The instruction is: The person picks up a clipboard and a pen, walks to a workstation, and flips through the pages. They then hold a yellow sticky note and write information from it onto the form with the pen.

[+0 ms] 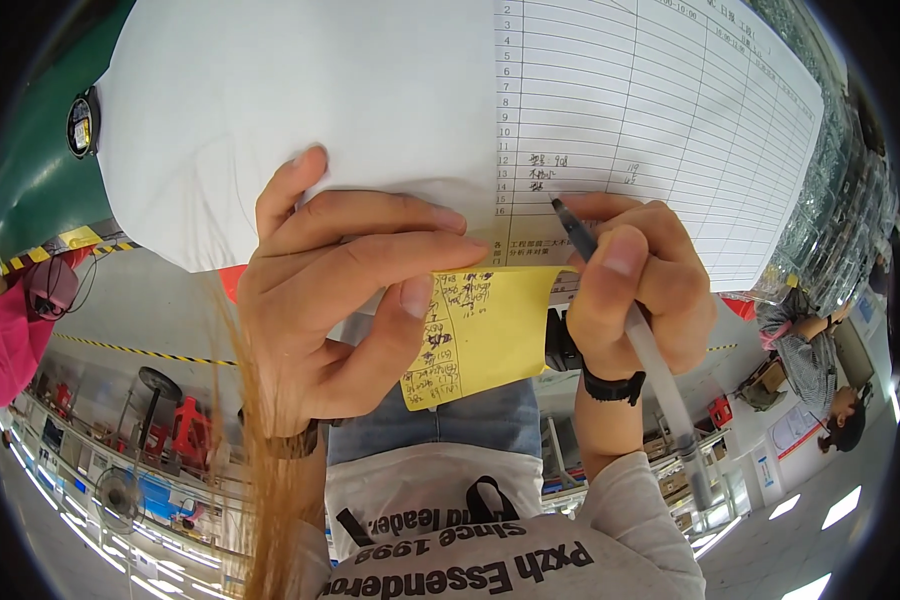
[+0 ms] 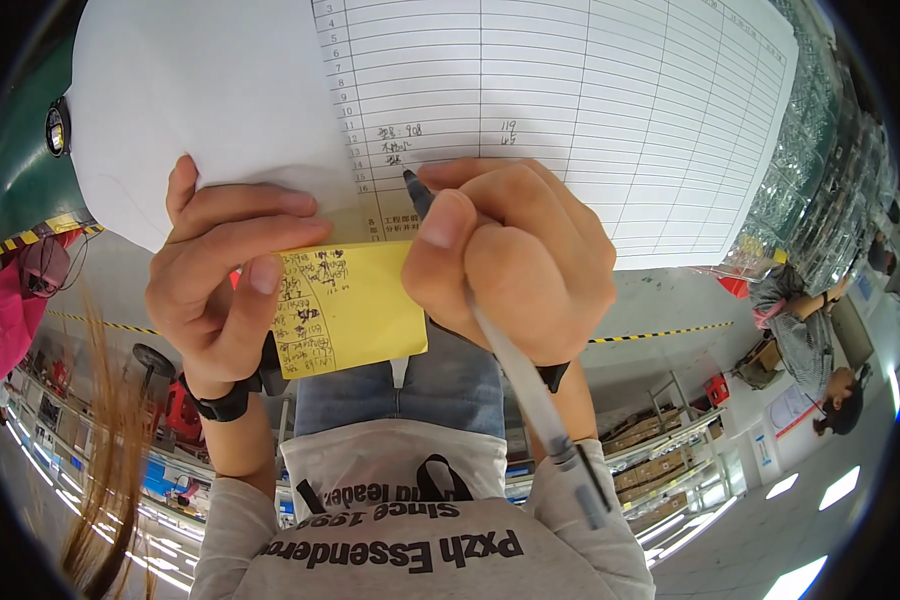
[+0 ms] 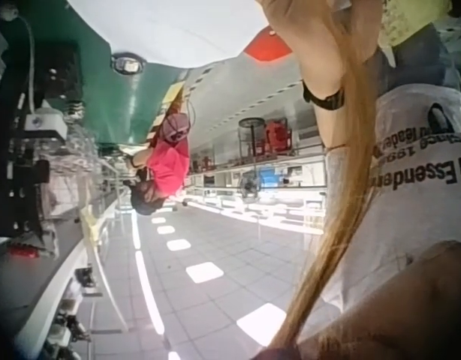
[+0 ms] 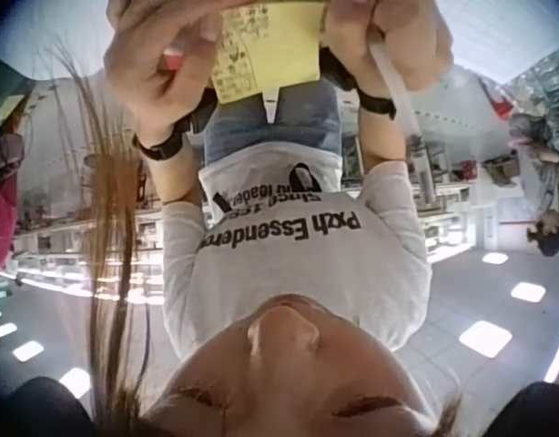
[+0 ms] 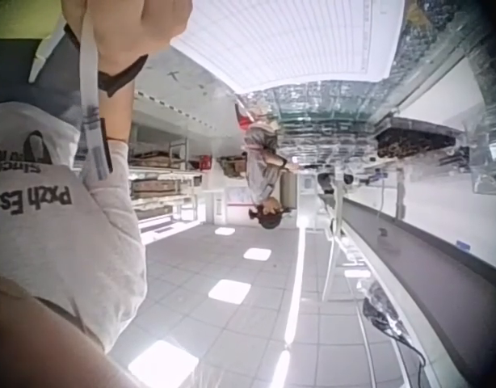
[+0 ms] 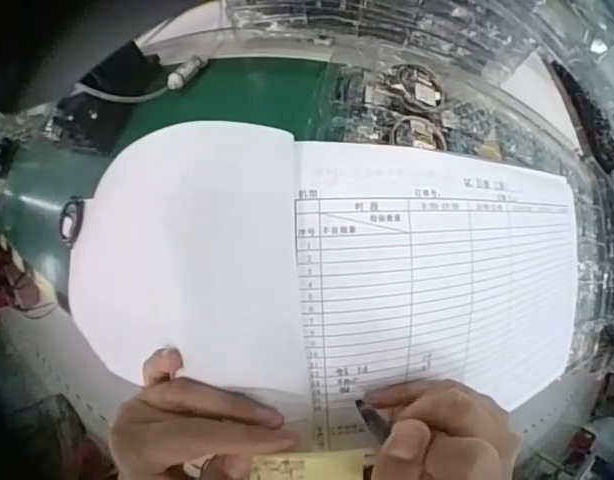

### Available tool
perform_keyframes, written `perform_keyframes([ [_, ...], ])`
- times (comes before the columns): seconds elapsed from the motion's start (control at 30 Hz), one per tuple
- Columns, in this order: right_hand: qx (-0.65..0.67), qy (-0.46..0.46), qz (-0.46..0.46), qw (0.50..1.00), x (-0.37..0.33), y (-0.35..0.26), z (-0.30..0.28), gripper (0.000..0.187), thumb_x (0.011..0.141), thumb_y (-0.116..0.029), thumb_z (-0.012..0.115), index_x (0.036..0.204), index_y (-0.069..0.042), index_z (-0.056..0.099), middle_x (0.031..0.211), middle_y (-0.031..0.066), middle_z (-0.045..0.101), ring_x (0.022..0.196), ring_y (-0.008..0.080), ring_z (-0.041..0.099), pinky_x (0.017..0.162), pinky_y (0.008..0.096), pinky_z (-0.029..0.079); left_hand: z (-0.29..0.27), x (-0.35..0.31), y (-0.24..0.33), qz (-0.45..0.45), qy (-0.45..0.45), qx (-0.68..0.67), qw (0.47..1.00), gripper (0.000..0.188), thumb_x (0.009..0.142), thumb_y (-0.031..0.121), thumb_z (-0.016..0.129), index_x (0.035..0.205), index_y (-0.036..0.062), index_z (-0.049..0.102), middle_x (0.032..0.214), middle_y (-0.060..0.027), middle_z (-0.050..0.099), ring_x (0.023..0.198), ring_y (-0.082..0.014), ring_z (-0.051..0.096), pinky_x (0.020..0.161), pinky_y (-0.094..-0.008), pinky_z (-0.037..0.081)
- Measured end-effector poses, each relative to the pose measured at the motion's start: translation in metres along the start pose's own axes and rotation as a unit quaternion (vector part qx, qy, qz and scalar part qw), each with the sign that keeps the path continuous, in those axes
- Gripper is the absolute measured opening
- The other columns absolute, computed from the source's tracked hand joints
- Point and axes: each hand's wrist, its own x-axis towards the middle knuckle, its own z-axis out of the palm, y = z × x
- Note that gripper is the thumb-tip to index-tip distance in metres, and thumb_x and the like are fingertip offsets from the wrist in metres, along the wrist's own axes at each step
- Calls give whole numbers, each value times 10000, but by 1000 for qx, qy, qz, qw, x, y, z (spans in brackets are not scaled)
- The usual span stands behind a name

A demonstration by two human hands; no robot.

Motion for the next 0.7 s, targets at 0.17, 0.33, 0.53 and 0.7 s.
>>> perform_keyframes([
  [0.17, 52, 69, 23, 996, -2, 3, 6, 262, 779, 31, 587, 642, -39, 374, 521, 101, 524, 442, 204, 544, 430, 329, 489, 1, -1, -3, 15, 15, -9, 1000, 211, 746, 91, 543, 850, 17, 711, 858, -108, 685, 867, -161, 620, 1103, -349, 165],
  [0.33, 49, 91, 43, 994, 2, 0, 8, 304, 742, 34, 639, 610, -54, 380, 515, 100, 539, 427, 200, 559, 380, 271, 444, -4, -1, -2, 12, 13, -5, 1000, 216, 747, 92, 540, 855, 13, 709, 862, -114, 683, 869, -168, 620, 1104, -350, 163],
  [0.53, 32, -5, 54, 998, 7, -6, -3, 210, 847, -14, 567, 710, -21, 408, 483, 78, 493, 456, 131, 466, 527, 396, 544, -5, -2, -3, 10, 17, -7, 1000, 219, 746, 95, 539, 857, 11, 709, 862, -120, 682, 872, -171, 620, 1102, -350, 164],
  [0.7, 29, -14, 15, 999, 7, -4, -4, 194, 852, -22, 578, 743, -20, 417, 498, 80, 515, 462, 131, 473, 527, 392, 538, -6, -1, -5, 18, 8, -5, 1000, 215, 751, 95, 539, 855, 13, 709, 859, -113, 683, 872, -169, 621, 1102, -348, 163],
])
